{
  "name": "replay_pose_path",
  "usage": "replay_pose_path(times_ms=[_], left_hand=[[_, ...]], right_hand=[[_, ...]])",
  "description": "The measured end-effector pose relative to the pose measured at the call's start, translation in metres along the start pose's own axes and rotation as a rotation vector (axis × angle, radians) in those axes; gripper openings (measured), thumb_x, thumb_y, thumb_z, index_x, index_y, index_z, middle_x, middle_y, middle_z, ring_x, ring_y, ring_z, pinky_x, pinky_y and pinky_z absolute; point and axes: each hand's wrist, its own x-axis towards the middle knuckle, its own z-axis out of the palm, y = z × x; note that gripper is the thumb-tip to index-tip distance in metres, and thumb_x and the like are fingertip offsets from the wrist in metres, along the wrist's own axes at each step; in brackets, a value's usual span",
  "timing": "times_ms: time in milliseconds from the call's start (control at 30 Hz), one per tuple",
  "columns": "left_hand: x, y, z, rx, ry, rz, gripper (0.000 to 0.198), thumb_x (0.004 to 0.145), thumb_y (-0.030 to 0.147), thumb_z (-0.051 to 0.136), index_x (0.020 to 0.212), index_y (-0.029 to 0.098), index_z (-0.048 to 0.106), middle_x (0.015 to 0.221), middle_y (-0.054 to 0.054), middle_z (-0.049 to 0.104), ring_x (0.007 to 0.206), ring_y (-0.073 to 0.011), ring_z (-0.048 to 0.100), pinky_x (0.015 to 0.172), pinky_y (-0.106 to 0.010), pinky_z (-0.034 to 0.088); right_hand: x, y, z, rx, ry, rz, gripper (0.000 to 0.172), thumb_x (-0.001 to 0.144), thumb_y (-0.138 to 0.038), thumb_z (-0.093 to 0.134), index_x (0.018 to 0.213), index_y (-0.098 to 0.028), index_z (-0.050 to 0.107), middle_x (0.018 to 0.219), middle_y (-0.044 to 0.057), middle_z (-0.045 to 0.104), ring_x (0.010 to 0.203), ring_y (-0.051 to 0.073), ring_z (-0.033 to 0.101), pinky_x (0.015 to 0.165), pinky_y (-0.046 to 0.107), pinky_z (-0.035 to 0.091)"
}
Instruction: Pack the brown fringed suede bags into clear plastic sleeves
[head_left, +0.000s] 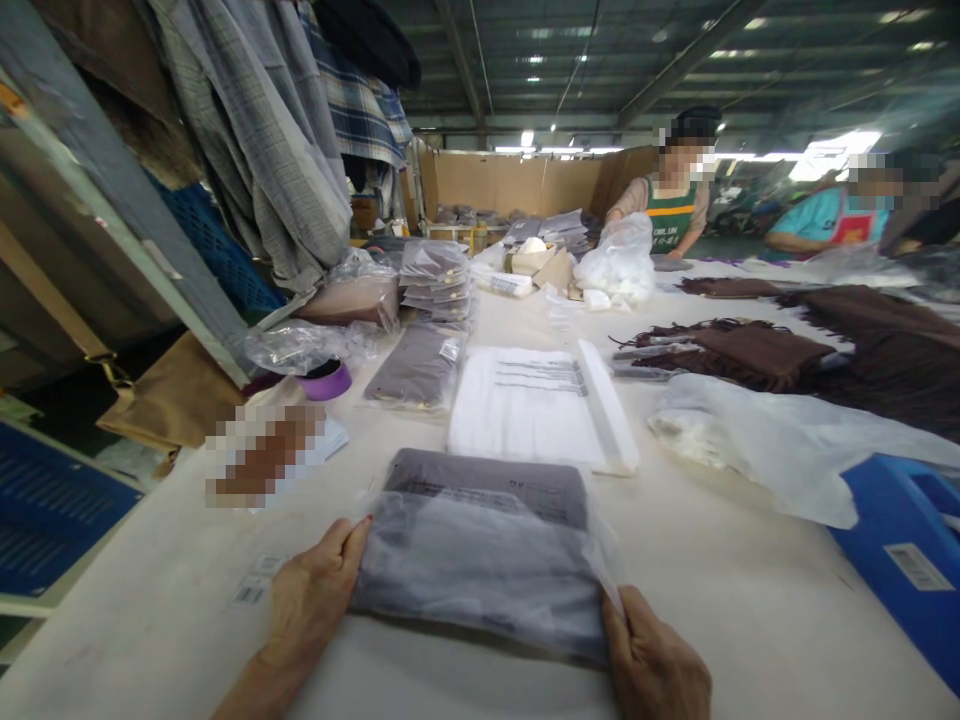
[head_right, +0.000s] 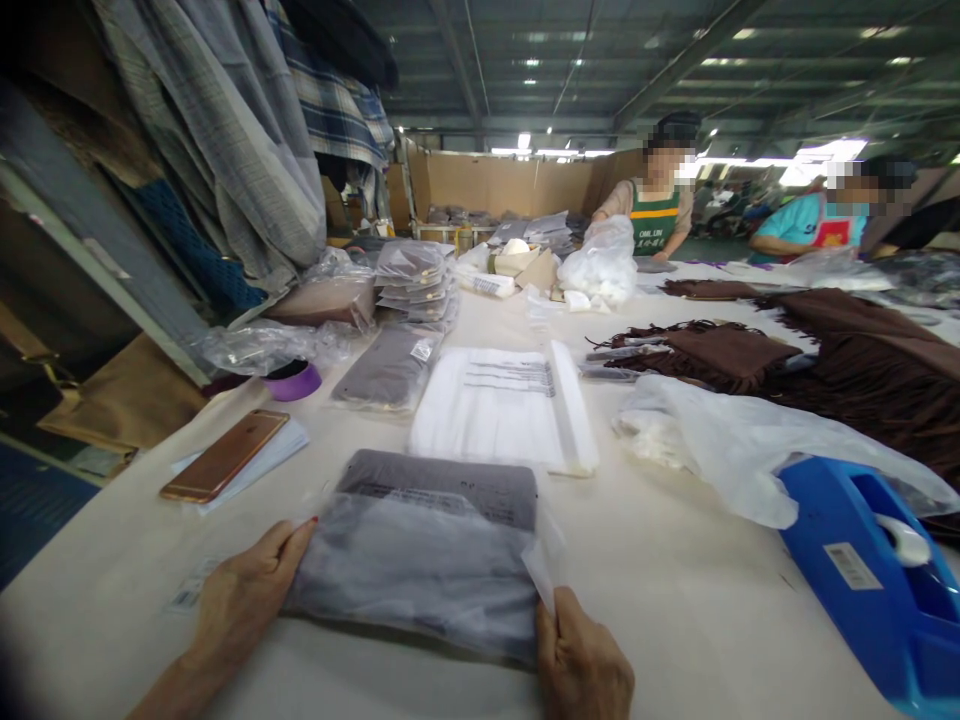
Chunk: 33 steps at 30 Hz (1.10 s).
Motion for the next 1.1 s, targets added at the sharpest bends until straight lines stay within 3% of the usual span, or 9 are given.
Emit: replay_pose_path(times_ms=[100,167,267,333,433,500,633,800,1100], left_hand=[[0.002,-0.001,0.006,0.061,0.125,0.058,0.032,0.092,0.039,0.037,0.077,0.019,0.058,0.054,-0.002,0.060,0.051,-0.0200,0.060,0.045,-0.024,0.028],[0.001,-0.004,0.008,0.058,0.353,0.135,0.033,0.093,0.038,0.036,0.082,0.016,0.058,0.054,-0.003,0.058,0.049,-0.0211,0.058,0.046,-0.027,0.033],[-0.004,0.001,-0.002,0.006,0.760,0.274,0.030,0.091,0.029,0.043,0.107,0.007,0.054,0.085,-0.014,0.065,0.074,-0.0268,0.062,0.065,-0.036,0.045],[-0.010,0.014,-0.014,-0.082,0.854,0.465,0.041,0.088,0.018,0.048,0.126,0.006,0.043,0.110,-0.019,0.059,0.103,-0.0311,0.056,0.083,-0.041,0.044],[-0.014,0.045,-0.026,-0.112,0.642,0.910,0.055,0.088,0.019,0.046,0.139,0.012,0.027,0.133,-0.014,0.046,0.128,-0.0316,0.033,0.103,-0.045,0.029],[-0.011,0.064,-0.024,-0.012,0.475,1.057,0.056,0.089,0.033,0.045,0.140,0.017,0.027,0.140,-0.009,0.038,0.132,-0.0323,0.026,0.109,-0.049,0.015],[0.002,0.081,-0.005,0.093,0.433,1.013,0.062,0.086,0.046,0.046,0.140,0.024,0.026,0.142,-0.008,0.036,0.130,-0.0328,0.028,0.108,-0.053,-0.001],[0.007,0.077,0.004,0.089,0.461,1.011,0.059,0.087,0.044,0.044,0.140,0.025,0.026,0.143,-0.007,0.035,0.131,-0.0308,0.027,0.109,-0.051,-0.001],[0.011,0.078,0.007,0.086,0.552,1.017,0.056,0.087,0.047,0.040,0.138,0.025,0.031,0.140,-0.006,0.040,0.128,-0.0290,0.033,0.110,-0.048,0.002]], right_hand=[[-0.001,-0.001,0.001,-0.018,0.040,-0.020,0.039,0.095,-0.033,0.024,0.067,-0.023,0.050,0.048,-0.002,0.055,0.046,0.015,0.055,0.046,0.025,0.032],[-0.001,-0.001,0.002,-0.002,0.044,-0.020,0.037,0.094,-0.031,0.026,0.067,-0.023,0.050,0.050,-0.002,0.055,0.048,0.015,0.056,0.048,0.025,0.032],[-0.002,-0.002,0.005,0.012,0.058,-0.016,0.036,0.093,-0.031,0.029,0.066,-0.024,0.051,0.050,-0.002,0.055,0.049,0.015,0.055,0.049,0.026,0.032],[-0.002,-0.002,0.006,0.010,0.067,-0.018,0.036,0.093,-0.031,0.029,0.066,-0.023,0.051,0.050,-0.001,0.055,0.049,0.015,0.055,0.050,0.026,0.032],[-0.003,-0.002,0.006,0.004,0.065,-0.018,0.038,0.094,-0.031,0.027,0.065,-0.023,0.051,0.050,-0.001,0.054,0.048,0.015,0.054,0.050,0.026,0.030],[-0.003,-0.002,0.005,0.023,0.047,0.001,0.040,0.094,-0.033,0.025,0.065,-0.023,0.050,0.049,-0.001,0.054,0.048,0.016,0.054,0.050,0.026,0.030],[0.002,-0.002,-0.002,0.234,-0.060,0.179,0.042,0.093,-0.048,0.026,0.066,-0.025,0.049,0.048,-0.003,0.052,0.045,0.015,0.053,0.048,0.025,0.032],[0.010,0.006,-0.005,0.536,-0.164,0.356,0.045,0.088,-0.059,0.029,0.067,-0.025,0.048,0.051,-0.004,0.053,0.049,0.014,0.055,0.049,0.022,0.036],[0.019,0.016,0.005,0.169,-0.117,0.314,0.057,0.089,-0.058,0.012,0.070,-0.024,0.053,0.046,0.002,0.058,0.042,0.021,0.058,0.042,0.027,0.025]])
